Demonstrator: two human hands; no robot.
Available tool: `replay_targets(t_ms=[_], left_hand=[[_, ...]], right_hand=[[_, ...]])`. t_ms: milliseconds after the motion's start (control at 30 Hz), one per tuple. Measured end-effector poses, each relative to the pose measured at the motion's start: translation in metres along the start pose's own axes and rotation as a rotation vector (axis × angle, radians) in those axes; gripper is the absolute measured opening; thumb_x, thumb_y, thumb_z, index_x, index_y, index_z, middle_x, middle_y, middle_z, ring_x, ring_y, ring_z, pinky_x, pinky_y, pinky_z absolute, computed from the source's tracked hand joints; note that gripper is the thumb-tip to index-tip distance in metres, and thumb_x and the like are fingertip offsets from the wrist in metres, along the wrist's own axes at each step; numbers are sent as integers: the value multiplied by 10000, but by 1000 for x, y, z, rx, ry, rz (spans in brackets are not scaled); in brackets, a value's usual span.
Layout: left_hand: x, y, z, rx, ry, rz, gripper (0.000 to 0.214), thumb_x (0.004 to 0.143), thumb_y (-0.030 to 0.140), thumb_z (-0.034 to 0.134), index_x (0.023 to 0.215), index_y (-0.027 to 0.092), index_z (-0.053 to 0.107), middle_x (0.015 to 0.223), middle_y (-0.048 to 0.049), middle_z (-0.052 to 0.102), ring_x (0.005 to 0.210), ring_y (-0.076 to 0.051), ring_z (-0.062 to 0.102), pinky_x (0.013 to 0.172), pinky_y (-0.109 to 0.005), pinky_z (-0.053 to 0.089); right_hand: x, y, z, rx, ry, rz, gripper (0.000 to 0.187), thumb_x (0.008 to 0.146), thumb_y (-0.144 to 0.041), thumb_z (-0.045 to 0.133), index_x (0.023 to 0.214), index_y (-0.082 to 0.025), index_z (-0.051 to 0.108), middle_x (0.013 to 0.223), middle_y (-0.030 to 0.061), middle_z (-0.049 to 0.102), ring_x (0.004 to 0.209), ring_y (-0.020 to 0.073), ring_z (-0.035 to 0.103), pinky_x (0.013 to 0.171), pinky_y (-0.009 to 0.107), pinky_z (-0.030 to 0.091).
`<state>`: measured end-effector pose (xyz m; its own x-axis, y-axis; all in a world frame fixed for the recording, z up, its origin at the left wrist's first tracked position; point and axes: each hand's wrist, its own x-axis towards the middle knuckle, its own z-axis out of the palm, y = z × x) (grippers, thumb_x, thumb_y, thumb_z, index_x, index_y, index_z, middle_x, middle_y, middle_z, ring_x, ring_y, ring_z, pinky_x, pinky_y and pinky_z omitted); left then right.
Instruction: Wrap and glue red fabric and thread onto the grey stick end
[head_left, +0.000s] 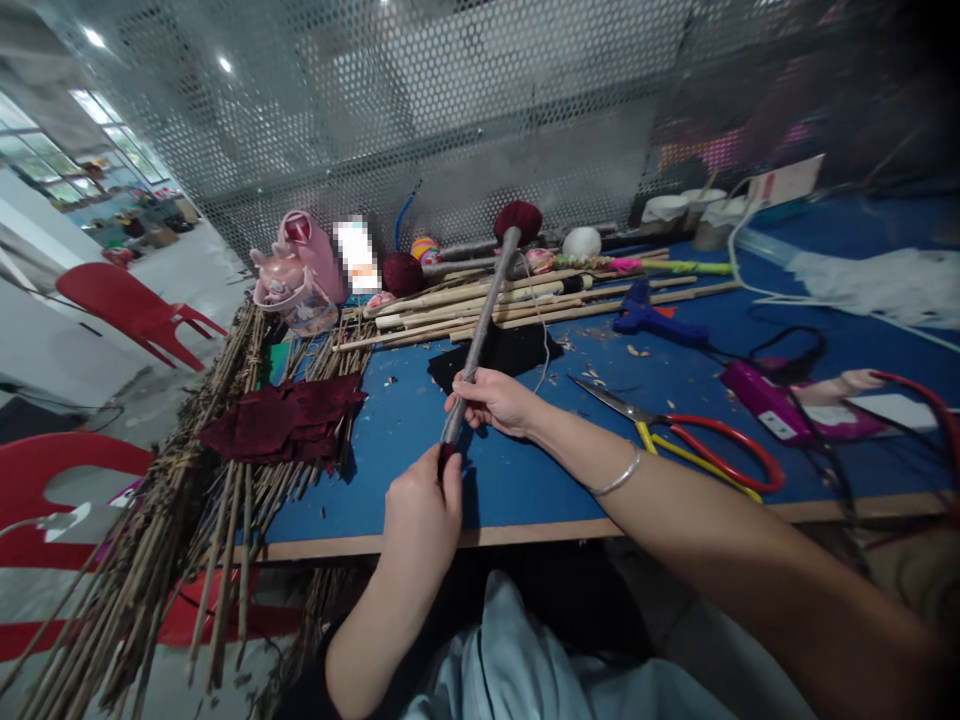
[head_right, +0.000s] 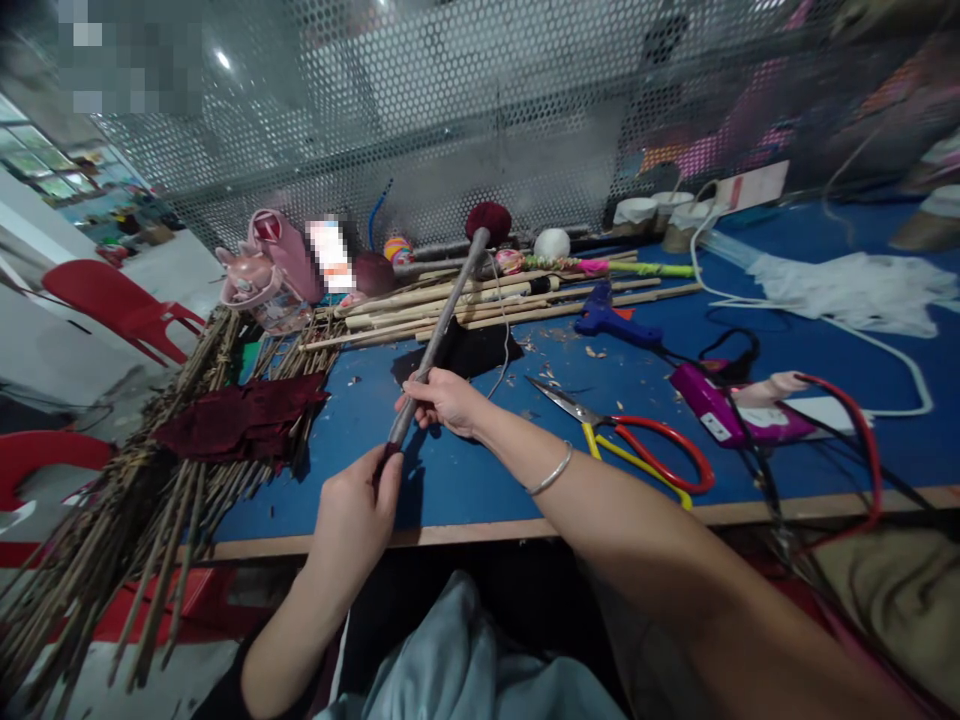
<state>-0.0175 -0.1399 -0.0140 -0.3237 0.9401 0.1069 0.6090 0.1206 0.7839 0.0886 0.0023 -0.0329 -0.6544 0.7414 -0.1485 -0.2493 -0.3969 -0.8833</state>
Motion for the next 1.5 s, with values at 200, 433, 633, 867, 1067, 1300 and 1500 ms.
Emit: replay_targets(t_ms=[200, 433, 633, 867, 1067, 1300, 1500], left_hand=[[1, 1, -1, -35, 41, -7, 280, 780, 325, 547, 1010, 211, 656, 841, -90, 687, 723, -206, 634, 717, -265, 446], [5, 3, -9, -270, 45, -130, 373, 800, 401, 488, 1013, 131, 632, 710, -56, 675, 619, -176, 656, 578, -259, 519], [6, -9, -1, 181, 184, 127, 351, 859, 312, 401, 1037, 115, 631, 762, -95, 705, 693, -177, 667, 665, -275, 506], [8, -7, 4, 454, 170, 215, 332, 835, 306, 470, 1038, 90, 619, 883, -148, 699, 771, -218, 666, 671, -283, 489], [15, -6, -7, 236, 49, 68, 310, 848, 340, 428, 955, 131, 630, 662, -73, 680, 584, -178, 646, 574, -256, 479], [12, -15, -11, -316, -88, -213, 354, 773, 444, 512, 908, 131, 607, 638, -28, 643, 550, -160, 643, 525, -248, 517], [17, -19, -13, -255, -34, -109, 337, 789, 434, 490, 885, 137, 619, 618, -23, 639, 544, -158, 638, 530, -239, 500]], right_hand=[[1, 1, 1, 62, 1, -46, 100, 809, -186, 538, 763, -170, 451, 622, 21, 658, 382, 58, 492, 350, 140, 408], [-8, -3, 4, 290, -277, -11, 250, 722, -106, 613, 931, -163, 488, 882, 50, 680, 873, 167, 640, 764, 313, 504], [-4, 6, 11, 117, -40, 2, 160, 741, -160, 614, 775, -169, 458, 715, 22, 673, 623, 139, 655, 584, 248, 514], [-3, 9, 20, 40, 142, 41, 183, 747, -160, 612, 729, -178, 430, 638, 7, 646, 522, 116, 620, 490, 209, 479], [-8, 2, 18, -458, 193, -107, 303, 756, -421, 587, 641, -179, 447, 491, -35, 529, 428, 91, 498, 432, 202, 386], [-11, -21, -8, -992, 719, -526, 265, 733, -433, 567, 757, -180, 494, 635, -31, 510, 588, 109, 464, 552, 222, 343], [-43, -31, 27, -1132, 331, -239, 126, 785, -253, 482, 694, -175, 521, 528, -48, 470, 481, 90, 405, 481, 210, 274]])
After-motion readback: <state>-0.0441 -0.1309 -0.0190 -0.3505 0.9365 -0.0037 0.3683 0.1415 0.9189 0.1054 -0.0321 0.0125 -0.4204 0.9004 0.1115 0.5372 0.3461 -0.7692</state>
